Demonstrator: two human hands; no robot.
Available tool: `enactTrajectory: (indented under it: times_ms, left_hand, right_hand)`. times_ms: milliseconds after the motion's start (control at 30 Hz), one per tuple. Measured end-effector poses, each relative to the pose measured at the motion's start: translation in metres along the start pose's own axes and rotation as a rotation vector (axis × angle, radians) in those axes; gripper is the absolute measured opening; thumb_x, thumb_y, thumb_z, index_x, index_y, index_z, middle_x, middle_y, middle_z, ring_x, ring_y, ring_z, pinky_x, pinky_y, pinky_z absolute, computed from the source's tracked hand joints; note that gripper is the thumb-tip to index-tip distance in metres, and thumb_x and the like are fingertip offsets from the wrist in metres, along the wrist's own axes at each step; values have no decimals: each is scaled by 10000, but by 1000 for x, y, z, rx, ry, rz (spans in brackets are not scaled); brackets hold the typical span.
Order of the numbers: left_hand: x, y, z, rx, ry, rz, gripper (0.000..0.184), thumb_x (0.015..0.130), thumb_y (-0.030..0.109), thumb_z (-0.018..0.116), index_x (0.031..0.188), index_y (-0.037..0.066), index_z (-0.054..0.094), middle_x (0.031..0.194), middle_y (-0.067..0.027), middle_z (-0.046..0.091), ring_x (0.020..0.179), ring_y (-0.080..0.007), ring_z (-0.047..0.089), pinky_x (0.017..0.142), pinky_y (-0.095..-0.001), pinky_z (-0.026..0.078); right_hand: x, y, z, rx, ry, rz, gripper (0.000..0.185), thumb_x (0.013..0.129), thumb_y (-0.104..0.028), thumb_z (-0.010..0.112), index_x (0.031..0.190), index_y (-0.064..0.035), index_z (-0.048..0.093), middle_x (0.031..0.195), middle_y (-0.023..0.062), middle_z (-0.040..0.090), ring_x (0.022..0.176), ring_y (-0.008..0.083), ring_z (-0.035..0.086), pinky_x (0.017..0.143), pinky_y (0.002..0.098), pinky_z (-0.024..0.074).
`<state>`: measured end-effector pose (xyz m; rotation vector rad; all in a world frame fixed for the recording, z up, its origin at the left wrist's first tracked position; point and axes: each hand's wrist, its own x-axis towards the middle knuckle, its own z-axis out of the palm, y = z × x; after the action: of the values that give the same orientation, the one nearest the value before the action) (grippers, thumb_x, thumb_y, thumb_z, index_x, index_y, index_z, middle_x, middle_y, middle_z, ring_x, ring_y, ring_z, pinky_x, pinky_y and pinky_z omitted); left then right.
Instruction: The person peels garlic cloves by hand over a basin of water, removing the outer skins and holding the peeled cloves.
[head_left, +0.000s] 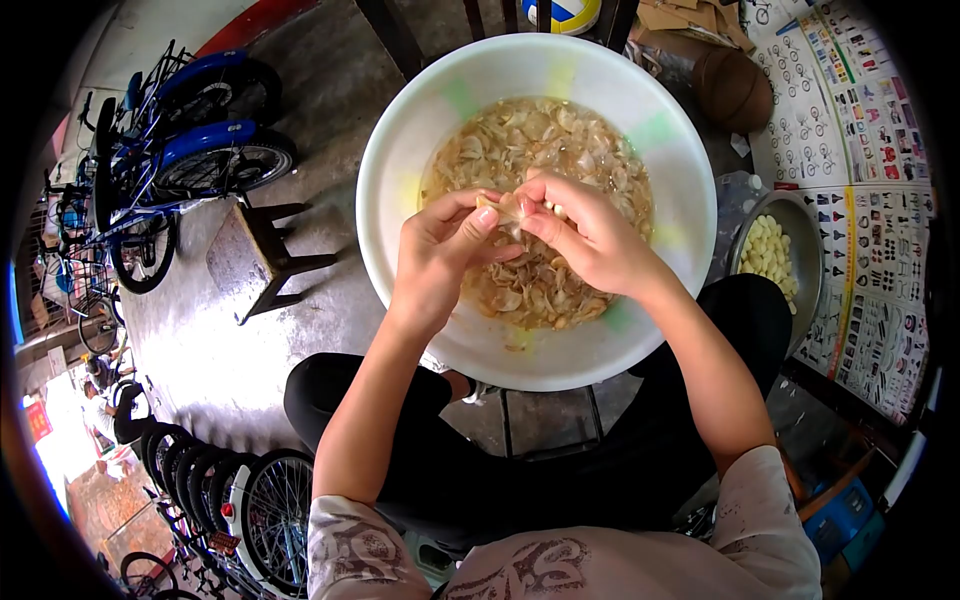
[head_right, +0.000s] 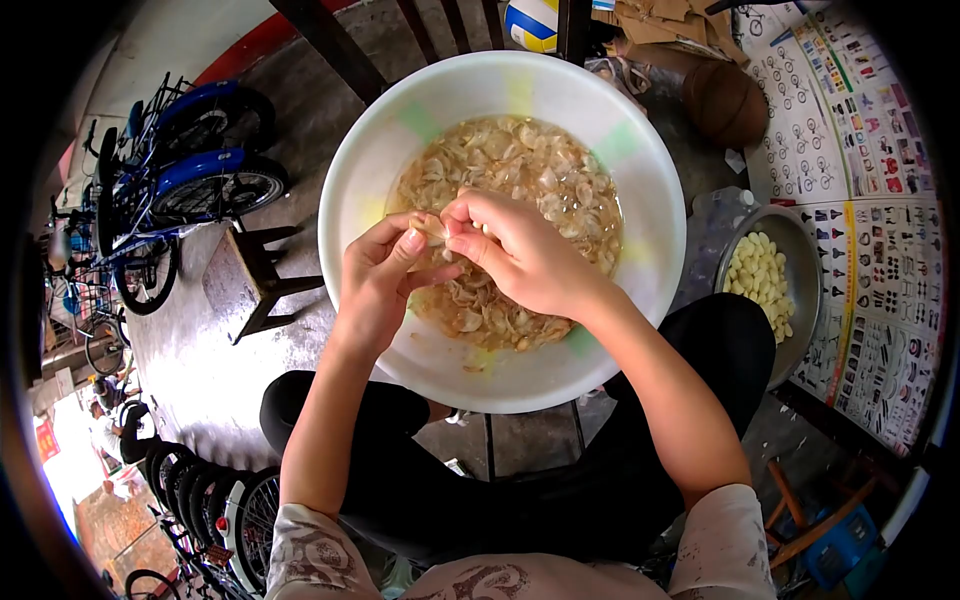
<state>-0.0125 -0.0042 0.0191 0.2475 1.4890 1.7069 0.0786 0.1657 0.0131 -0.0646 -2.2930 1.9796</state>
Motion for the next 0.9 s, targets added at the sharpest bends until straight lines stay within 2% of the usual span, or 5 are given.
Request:
enactTrajectory:
  times_ms: [267, 367, 433, 767, 900]
  left_hand:
    - [2, -5, -1, -183, 29, 15, 224, 966, 154, 625, 1135, 10, 591, 1096, -89, 649, 948, -150, 650, 791, -290, 589]
    - [2, -10, -5, -154, 59, 15, 211, 960, 154, 636, 1126, 32, 589, 1091, -75, 653, 949, -132, 643, 776, -277, 581]
    - [2, -13, -3, -130, 78, 18, 233, 956, 155, 642, 1144, 29, 588, 1097, -72, 652, 955, -132, 642, 779, -277, 581]
    - [3, -8, 10, 48, 29, 93, 305, 971, 126, 608, 1236, -12, 545, 1076, -76, 657, 988, -148, 651, 786, -280, 579]
    - [8, -11, 3, 131, 38, 133, 304, 946, 79, 633, 1218, -29, 551, 1035, -93, 664, 927, -150, 660, 767, -277, 577]
  right_hand:
    - [3, 3, 1, 52, 82, -32, 190, 910, -136, 673, 1032, -25, 580, 815, 23, 565, 731, 98, 517, 650, 276, 442]
    - [4, -6, -2, -13, 89, 135, 238, 847, -127, 742, 1028, -25, 627, 753, 19, 551, 632, 100, 484, 573, 280, 403]
    - [4, 6, 0, -211, 167, -28, 225, 799, -95, 775, 978, -16, 665, 714, 37, 544, 574, 119, 455, 534, 287, 371]
    - [3, 6, 5, -239, 275, -116, 89, 847, -17, 676, 867, 29, 602, 673, 67, 556, 550, 130, 476, 507, 301, 385]
    - [1, 5, -5, 127, 101, 223, 78, 891, -80, 624, 870, -5, 611, 699, 5, 548, 582, 73, 456, 511, 268, 365]
